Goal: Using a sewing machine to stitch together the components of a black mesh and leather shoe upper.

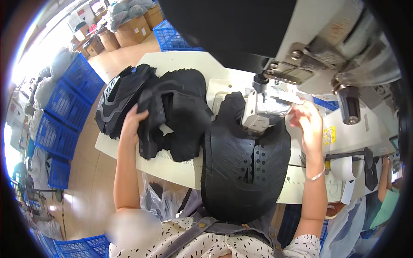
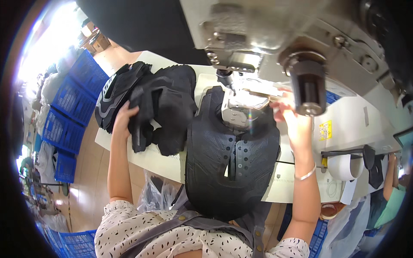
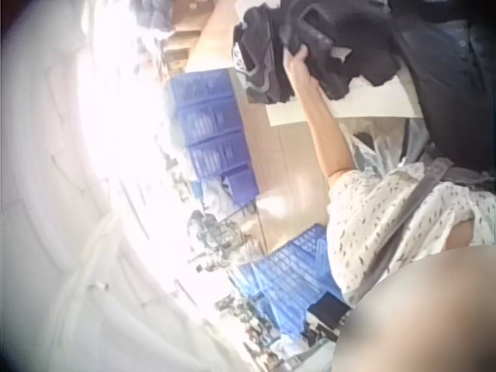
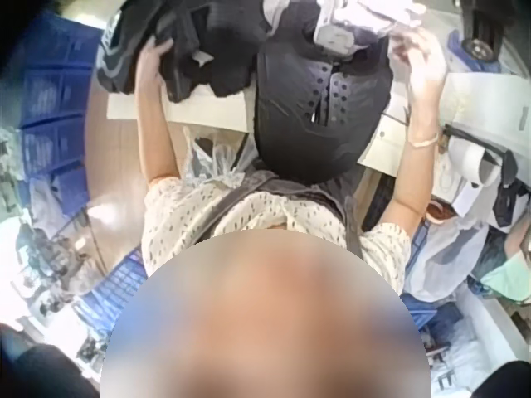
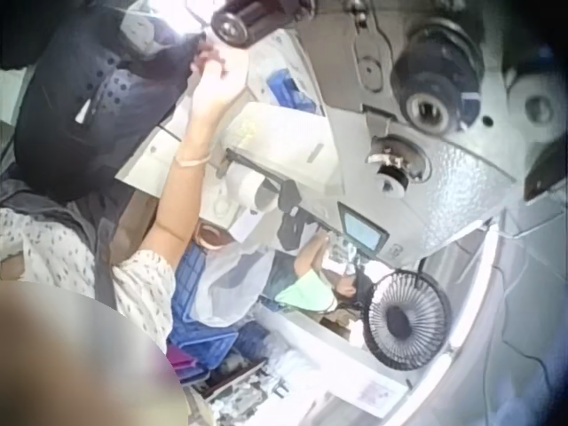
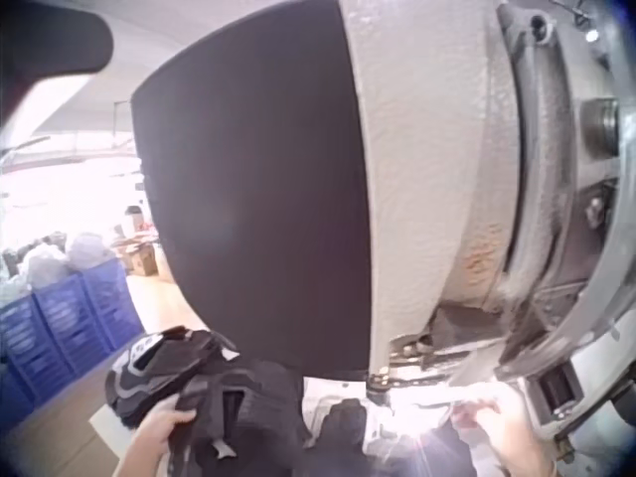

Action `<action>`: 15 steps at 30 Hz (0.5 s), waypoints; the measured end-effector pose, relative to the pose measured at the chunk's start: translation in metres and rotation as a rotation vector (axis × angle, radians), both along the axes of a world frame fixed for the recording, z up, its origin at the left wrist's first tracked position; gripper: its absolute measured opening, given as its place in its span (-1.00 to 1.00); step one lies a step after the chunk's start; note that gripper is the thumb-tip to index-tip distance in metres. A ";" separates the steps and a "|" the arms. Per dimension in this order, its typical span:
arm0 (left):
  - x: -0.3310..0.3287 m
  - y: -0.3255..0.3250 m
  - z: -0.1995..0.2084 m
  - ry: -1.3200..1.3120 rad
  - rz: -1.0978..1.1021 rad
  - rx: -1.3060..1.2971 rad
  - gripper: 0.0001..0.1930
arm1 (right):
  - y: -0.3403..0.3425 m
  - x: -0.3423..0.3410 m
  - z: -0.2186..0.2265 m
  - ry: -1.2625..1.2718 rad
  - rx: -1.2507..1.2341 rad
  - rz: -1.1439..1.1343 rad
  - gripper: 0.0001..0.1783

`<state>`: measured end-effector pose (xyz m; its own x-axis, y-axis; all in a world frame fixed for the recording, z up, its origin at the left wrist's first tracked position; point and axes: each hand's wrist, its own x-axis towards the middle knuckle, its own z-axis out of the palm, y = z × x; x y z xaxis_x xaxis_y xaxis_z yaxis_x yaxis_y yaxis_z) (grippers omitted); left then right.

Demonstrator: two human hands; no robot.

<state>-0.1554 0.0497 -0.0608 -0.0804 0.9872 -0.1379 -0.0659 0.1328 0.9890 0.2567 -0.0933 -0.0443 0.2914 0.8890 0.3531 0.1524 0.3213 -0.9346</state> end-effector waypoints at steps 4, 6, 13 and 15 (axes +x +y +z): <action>-0.031 0.007 -0.027 0.199 -0.163 0.048 -0.52 | -0.034 -0.030 0.000 -0.324 -0.332 -0.283 -0.74; -0.028 0.017 -0.025 0.395 -0.190 0.085 -0.52 | -0.048 -0.041 -0.002 -0.710 -0.257 -0.317 -0.65; 0.017 0.022 -0.009 1.420 -0.100 0.682 -0.21 | -0.065 -0.042 -0.017 -0.717 -0.313 -0.302 -0.45; 0.029 0.036 -0.006 1.434 -0.229 0.671 -0.18 | -0.061 -0.038 -0.020 -0.693 -0.325 -0.313 -0.44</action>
